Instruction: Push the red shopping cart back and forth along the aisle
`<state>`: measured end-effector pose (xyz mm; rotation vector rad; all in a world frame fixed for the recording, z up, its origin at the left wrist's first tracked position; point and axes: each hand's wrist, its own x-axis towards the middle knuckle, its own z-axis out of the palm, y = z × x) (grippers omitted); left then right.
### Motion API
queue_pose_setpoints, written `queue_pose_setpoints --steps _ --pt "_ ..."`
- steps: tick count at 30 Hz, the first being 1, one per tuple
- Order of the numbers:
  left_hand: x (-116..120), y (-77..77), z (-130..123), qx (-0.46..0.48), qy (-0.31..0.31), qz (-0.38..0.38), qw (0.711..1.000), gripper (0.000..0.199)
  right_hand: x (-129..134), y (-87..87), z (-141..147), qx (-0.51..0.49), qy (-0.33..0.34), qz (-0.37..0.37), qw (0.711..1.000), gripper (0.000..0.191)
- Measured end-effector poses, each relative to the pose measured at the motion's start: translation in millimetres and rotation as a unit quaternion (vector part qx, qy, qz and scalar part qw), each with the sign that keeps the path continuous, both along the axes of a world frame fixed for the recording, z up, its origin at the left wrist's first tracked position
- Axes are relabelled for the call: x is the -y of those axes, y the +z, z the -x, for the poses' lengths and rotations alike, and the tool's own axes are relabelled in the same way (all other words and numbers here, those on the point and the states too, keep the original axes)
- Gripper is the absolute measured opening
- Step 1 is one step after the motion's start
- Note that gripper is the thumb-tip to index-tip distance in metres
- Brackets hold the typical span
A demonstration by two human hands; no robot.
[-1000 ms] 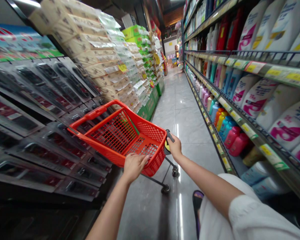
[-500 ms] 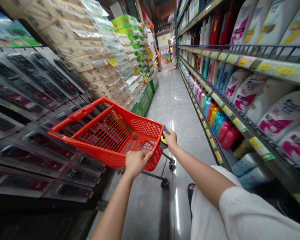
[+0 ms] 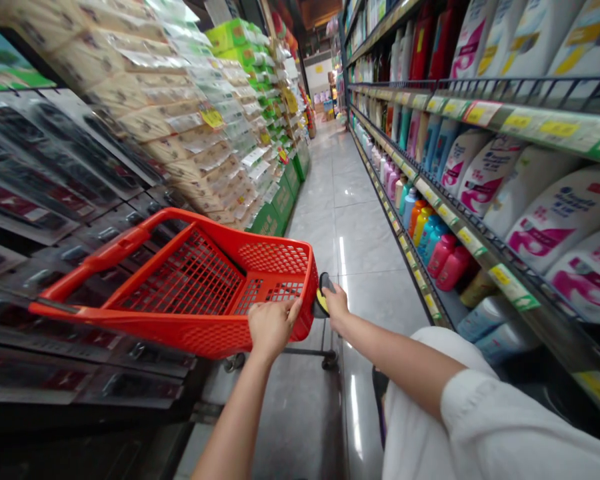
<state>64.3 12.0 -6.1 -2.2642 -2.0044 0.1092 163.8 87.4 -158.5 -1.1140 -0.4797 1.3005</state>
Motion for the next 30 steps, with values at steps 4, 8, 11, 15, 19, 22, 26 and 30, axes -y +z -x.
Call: queue_pose_setpoints --steps 4,8,11,15,19,22,26,30 --pt "4.9 -0.5 0.4 -0.009 0.001 0.001 1.0 0.065 -46.1 29.6 -8.6 -0.018 0.036 -0.048 0.998 0.036" --pt "6.8 0.1 -0.3 -0.016 0.006 0.004 1.0 0.065 -59.2 31.2 -16.4 0.105 0.014 -0.173 0.979 0.041" --pt "5.6 -0.2 -0.2 -0.023 0.013 0.006 1.0 0.065 -36.1 2.0 -8.4 0.159 0.052 -0.076 0.983 0.03" --pt "2.5 -3.1 4.3 -0.028 0.016 -0.001 0.999 0.067 -3.2 -20.8 12.6 0.132 0.106 0.01 0.986 0.012" --pt "1.0 -5.8 10.4 -0.029 0.011 -0.015 0.999 0.067 -18.3 10.8 13.9 0.107 0.1 -0.011 0.989 0.023" --pt "0.0 -6.4 10.8 -0.027 0.013 -0.018 0.999 0.067 -36.9 36.9 3.6 0.087 0.072 -0.111 0.987 0.036" --pt "-3.7 -7.4 6.5 -0.024 0.018 -0.022 0.999 0.066 -20.3 23.0 3.9 0.165 0.016 -0.11 0.98 0.04" --pt "-7.1 -8.8 4.7 -0.025 0.019 -0.031 0.999 0.064 15.9 -15.1 24.9 0.166 0.058 0.058 0.983 0.024"
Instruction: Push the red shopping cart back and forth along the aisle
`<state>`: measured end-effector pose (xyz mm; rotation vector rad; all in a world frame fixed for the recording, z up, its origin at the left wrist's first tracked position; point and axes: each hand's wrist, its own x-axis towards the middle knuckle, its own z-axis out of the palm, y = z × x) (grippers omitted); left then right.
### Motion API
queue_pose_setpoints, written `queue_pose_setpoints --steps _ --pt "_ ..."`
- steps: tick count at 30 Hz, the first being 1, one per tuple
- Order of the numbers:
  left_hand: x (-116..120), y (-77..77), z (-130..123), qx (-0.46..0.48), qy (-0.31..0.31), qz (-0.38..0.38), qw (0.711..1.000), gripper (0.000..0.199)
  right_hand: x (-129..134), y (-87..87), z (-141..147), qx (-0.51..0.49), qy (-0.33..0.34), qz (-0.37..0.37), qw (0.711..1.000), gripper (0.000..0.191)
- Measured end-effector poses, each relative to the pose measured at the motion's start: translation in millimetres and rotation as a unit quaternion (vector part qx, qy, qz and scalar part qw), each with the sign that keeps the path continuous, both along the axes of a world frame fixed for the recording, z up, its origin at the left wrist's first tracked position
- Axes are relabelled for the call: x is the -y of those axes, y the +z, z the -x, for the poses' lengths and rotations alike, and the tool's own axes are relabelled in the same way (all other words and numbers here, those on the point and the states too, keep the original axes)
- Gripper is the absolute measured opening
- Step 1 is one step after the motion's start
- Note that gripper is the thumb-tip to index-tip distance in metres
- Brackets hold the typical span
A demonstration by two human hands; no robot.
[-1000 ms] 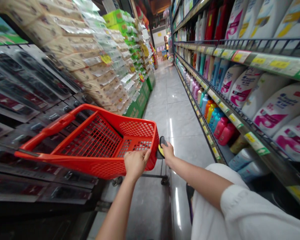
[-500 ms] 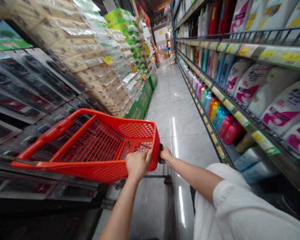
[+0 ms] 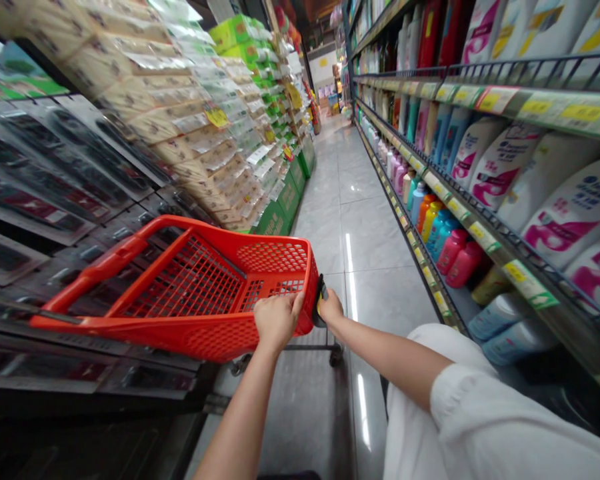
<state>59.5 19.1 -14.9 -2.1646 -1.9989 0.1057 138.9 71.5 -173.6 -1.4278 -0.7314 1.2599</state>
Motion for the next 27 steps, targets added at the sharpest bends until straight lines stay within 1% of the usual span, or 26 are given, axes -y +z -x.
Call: queue_pose_setpoints --steps 1,2,3,4,5,7,8,9,10,11,12,14,16,17,18,19,20,21,23,24,25,26,27 --pt "-0.3 -0.1 0.2 -0.002 0.0 -0.001 1.0 0.064 4.0 -3.1 4.8 -0.024 0.0 0.036 0.999 0.021" --pt "-0.5 -0.1 0.4 -0.005 0.0 -0.001 1.0 0.063 4.7 -2.0 8.1 -0.054 -0.004 0.057 0.997 0.02" --pt "-0.7 0.1 0.5 -0.007 0.0 -0.001 1.0 0.063 2.2 3.3 9.3 -0.086 -0.009 0.059 0.994 0.021" --pt "-1.1 0.4 0.3 -0.008 0.001 -0.001 1.0 0.064 -2.9 11.9 8.4 -0.115 -0.014 0.04 0.992 0.023" --pt "-1.7 0.8 -0.2 -0.008 0.004 -0.001 1.0 0.065 -9.6 22.7 5.4 -0.137 -0.015 0.003 0.99 0.027" --pt "-4.1 1.9 -2.5 -0.006 0.008 0.003 1.0 0.068 -22.3 44.2 -4.0 -0.151 -0.01 -0.103 0.983 0.035" --pt "-5.8 2.5 -4.2 -0.003 0.011 0.007 1.0 0.069 -26.0 51.8 -8.9 -0.148 -0.008 -0.148 0.978 0.039" --pt "-7.7 3.2 -6.1 -0.001 0.014 0.012 1.0 0.07 -26.6 55.6 -12.9 -0.138 -0.009 -0.176 0.975 0.043" --pt "-9.7 3.9 -8.1 0.001 0.015 0.019 1.0 0.072 -24.2 55.1 -15.5 -0.122 -0.013 -0.185 0.975 0.046" --pt "-11.7 4.7 -10.1 0.002 0.016 0.027 1.0 0.073 -19.0 50.5 -16.3 -0.101 -0.02 -0.175 0.979 0.046" --pt "-13.6 5.6 -12.1 0.003 0.018 0.034 0.999 0.073 -11.7 42.8 -15.2 -0.078 -0.027 -0.147 0.986 0.043" --pt "-16.8 7.4 -15.3 0.004 0.023 0.047 0.999 0.073 4.2 23.5 -8.6 -0.048 -0.036 -0.07 0.996 0.034" --pt "-18.9 8.9 -17.7 0.009 0.035 0.052 0.998 0.073 15.4 10.6 -0.1 -0.049 -0.041 -0.001 0.998 0.027" --pt "-19.6 9.4 -18.5 0.012 0.04 0.052 0.998 0.072 17.5 9.7 3.0 -0.059 -0.045 0.024 0.997 0.024" --pt "-20.1 9.9 -19.2 0.016 0.044 0.053 0.997 0.072 17.3 13.1 4.6 -0.074 -0.049 0.041 0.995 0.023" --pt "-20.6 10.3 -19.7 0.02 0.048 0.054 0.997 0.073 15.2 20.2 4.4 -0.092 -0.049 0.046 0.994 0.024" --pt "-21.2 10.6 -20.2 0.022 0.051 0.057 0.997 0.073 11.9 29.9 2.6 -0.112 -0.043 0.038 0.992 0.024" --pt "-21.8 10.9 -20.7 0.025 0.055 0.061 0.996 0.074 8.3 41.0 -0.4 -0.132 -0.031 0.012 0.991 0.026" --pt "-23.4 11.4 -21.8 0.031 0.064 0.072 0.995 0.077 3.1 60.4 -7.4 -0.156 -0.004 -0.081 0.984 0.032" --pt "-24.2 11.7 -22.5 0.035 0.067 0.075 0.994 0.078 2.4 66.2 -10.1 -0.154 -0.001 -0.128 0.98 0.035" --pt "-25.0 11.9 -23.1 0.04 0.068 0.079 0.994 0.078 2.9 68.3 -11.7 -0.142 -0.007 -0.16 0.977 0.038" --pt "-25.6 12.1 -23.5 0.045 0.067 0.084 0.993 0.078 4.3 66.9 -12.1 -0.124 -0.02 -0.173 0.977 0.039" --pt "-26.1 12.3 -23.7 0.05 0.066 0.088 0.993 0.077 5.9 62.4 -11.6 -0.106 -0.034 -0.165 0.98 0.039"
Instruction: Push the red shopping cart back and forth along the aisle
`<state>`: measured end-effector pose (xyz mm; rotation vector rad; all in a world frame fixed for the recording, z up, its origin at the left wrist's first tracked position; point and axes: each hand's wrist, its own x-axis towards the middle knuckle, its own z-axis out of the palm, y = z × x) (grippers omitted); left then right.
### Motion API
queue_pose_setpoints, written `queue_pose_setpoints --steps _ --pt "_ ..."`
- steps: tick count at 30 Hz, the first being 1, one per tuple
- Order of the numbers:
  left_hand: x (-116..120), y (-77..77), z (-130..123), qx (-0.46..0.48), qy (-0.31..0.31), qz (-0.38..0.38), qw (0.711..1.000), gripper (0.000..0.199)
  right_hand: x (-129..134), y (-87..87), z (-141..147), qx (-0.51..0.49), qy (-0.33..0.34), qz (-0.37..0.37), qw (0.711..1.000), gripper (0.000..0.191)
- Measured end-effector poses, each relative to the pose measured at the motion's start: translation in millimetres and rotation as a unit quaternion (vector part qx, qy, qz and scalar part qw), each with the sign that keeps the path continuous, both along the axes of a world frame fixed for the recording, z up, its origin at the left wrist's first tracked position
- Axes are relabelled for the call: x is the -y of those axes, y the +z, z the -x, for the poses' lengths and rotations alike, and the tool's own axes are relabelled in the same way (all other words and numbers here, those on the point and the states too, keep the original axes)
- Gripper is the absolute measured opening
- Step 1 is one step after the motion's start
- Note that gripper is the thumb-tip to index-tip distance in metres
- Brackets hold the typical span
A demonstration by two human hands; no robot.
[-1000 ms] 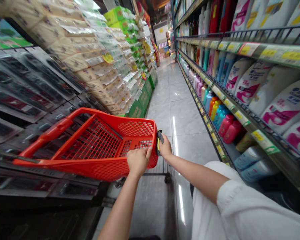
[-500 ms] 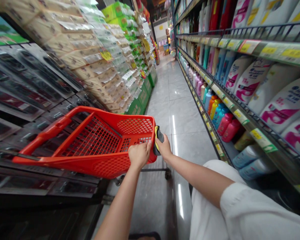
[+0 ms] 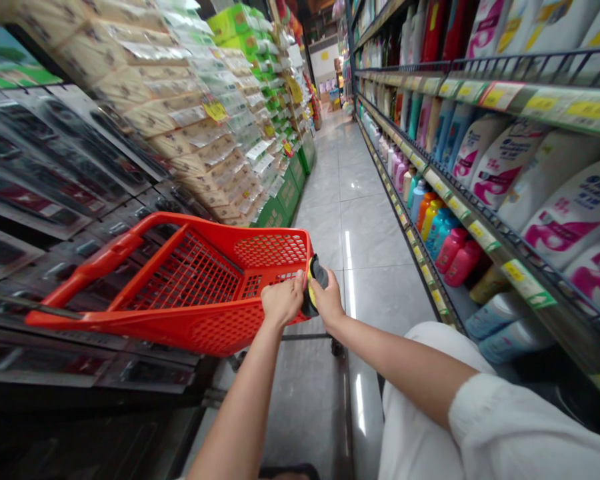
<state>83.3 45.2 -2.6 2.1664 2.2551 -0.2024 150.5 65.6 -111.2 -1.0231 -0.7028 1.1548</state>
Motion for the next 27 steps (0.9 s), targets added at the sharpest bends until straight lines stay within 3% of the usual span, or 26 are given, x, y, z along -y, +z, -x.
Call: queue_pose_setpoints --steps 2,6,9,11,13,16,19,23,27 --pt "-0.3 0.2 0.6 0.008 0.0 0.003 1.0 0.074 1.3 -13.1 1.9 0.024 -0.01 0.05 0.998 0.037" --pt "0.2 0.8 5.3 0.011 -0.004 -0.004 1.0 0.069 -8.8 -25.5 -4.8 0.048 0.053 0.11 0.991 0.034" --pt "0.5 1.8 9.0 0.006 -0.037 -0.016 0.999 0.062 -14.8 -13.4 -19.7 0.099 0.05 0.007 0.994 0.038" --pt "1.1 2.1 10.6 0.002 -0.053 -0.02 0.998 0.058 -12.7 -1.2 -28.5 0.174 0.05 -0.071 0.981 0.038" --pt "3.1 1.6 12.1 -0.001 -0.064 -0.02 0.998 0.056 -9.5 11.0 -34.1 0.252 0.073 -0.1 0.96 0.035" --pt "10.4 -0.1 15.5 0.004 -0.092 -0.024 0.996 0.052 -14.6 27.8 -39.0 0.35 0.109 -0.096 0.926 0.029" --pt "21.6 -0.5 19.3 0.02 -0.112 -0.03 0.993 0.044 -38.0 40.3 -42.7 0.419 0.14 -0.07 0.895 0.025" --pt "34.8 1.4 20.5 0.028 -0.114 -0.017 0.993 0.041 -73.6 44.3 -44.7 0.462 0.102 -0.038 0.88 0.03" --pt "37.0 1.0 17.7 0.045 -0.113 -0.017 0.992 0.056 -76.6 41.2 -44.3 0.499 0.075 -0.026 0.863 0.034"
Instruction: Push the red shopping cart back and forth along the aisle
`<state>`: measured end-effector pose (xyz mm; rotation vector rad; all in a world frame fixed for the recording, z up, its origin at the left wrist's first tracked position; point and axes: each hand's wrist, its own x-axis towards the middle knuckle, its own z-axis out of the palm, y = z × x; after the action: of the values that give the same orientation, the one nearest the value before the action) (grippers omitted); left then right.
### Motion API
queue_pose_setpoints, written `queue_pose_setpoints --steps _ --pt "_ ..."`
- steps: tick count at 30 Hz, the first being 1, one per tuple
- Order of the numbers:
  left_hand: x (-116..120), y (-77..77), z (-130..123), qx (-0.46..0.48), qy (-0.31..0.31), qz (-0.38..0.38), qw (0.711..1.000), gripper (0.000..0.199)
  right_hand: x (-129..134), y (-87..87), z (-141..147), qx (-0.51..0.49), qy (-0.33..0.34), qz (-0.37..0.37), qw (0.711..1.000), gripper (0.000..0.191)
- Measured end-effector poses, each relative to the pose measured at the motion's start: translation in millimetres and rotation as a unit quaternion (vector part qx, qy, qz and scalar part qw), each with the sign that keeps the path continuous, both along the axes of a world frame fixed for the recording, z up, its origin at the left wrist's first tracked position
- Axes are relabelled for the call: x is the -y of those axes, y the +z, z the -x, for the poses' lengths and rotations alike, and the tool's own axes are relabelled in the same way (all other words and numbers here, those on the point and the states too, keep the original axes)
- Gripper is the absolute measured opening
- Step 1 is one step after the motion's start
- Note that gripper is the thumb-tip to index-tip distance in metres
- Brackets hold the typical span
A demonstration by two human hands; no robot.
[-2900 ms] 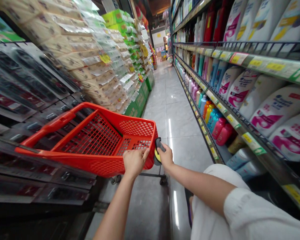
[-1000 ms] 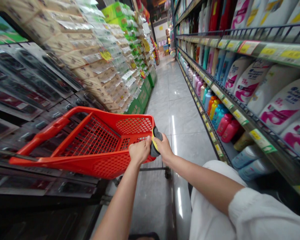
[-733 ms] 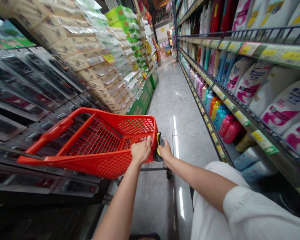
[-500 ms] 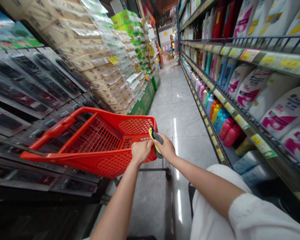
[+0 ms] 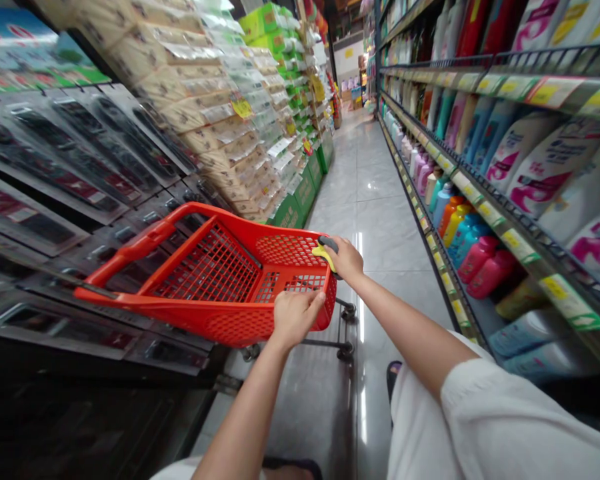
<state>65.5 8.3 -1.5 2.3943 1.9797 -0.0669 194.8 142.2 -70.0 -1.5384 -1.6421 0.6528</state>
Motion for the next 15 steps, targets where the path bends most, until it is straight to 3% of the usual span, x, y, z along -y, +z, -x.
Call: queue_pose_setpoints --steps 6,9,11,13,15 --pt "-10.8 2.5 -7.4 0.027 0.055 0.017 0.998 0.072 63.9 0.0 1.0 0.071 0.042 -0.02 0.996 0.044" --pt "-14.9 6.6 -9.3 0.027 0.062 0.031 0.997 0.075 94.3 -6.4 2.2 0.035 0.093 -0.053 0.994 0.039" --pt "-16.2 8.2 -9.2 0.036 0.063 0.032 0.997 0.073 97.3 -14.0 0.7 -0.02 0.109 -0.073 0.991 0.035" --pt "-16.4 8.3 -8.2 0.063 0.063 0.028 0.996 0.069 82.7 -22.1 -3.8 -0.099 0.05 -0.068 0.991 0.035" --pt "-15.5 7.6 -6.9 0.092 0.063 0.025 0.993 0.065 54.9 -29.1 -10.1 -0.189 -0.067 -0.037 0.979 0.037"
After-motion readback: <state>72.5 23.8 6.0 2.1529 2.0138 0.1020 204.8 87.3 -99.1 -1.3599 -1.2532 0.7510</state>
